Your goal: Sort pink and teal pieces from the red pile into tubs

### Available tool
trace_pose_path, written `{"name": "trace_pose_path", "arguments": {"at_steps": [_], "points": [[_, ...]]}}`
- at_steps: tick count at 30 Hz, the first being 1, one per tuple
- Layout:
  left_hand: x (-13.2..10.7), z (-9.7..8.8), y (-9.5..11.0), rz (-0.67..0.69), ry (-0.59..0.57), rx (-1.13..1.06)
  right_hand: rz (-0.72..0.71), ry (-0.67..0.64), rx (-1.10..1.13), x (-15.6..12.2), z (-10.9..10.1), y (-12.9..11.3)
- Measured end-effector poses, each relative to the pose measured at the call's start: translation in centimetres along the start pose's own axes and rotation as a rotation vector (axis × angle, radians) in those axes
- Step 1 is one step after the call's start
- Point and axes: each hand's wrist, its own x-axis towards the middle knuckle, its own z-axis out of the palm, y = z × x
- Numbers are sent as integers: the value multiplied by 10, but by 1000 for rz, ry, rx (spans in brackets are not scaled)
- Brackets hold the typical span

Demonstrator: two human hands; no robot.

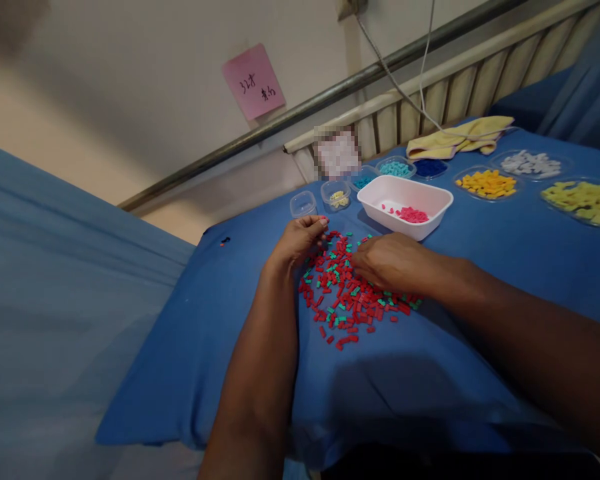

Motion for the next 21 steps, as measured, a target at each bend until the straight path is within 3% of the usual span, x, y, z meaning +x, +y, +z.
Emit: {"name": "trace_pose_path", "arguments": {"at_steps": [3, 6, 9, 12, 14, 17, 21], "points": [[-3, 13, 18, 122, 12, 33, -78, 60, 20, 1, 0, -8], [-1, 38, 43, 263, -45, 168, -221, 102, 51, 1, 2, -21], [13, 68, 65, 376, -140, 386, -357, 100, 84, 2, 6, -31], [30, 89, 75, 441, -223, 506, -359, 68, 104, 3, 8, -31], [36, 89, 75, 481, -201, 527, -319, 59, 117, 4, 7, -29], [34, 69, 63, 490, -108, 680, -309, 66, 118, 4, 3, -29], [18, 36, 38, 276, -152, 1110, -380, 50, 111, 2, -2, -38]]}}
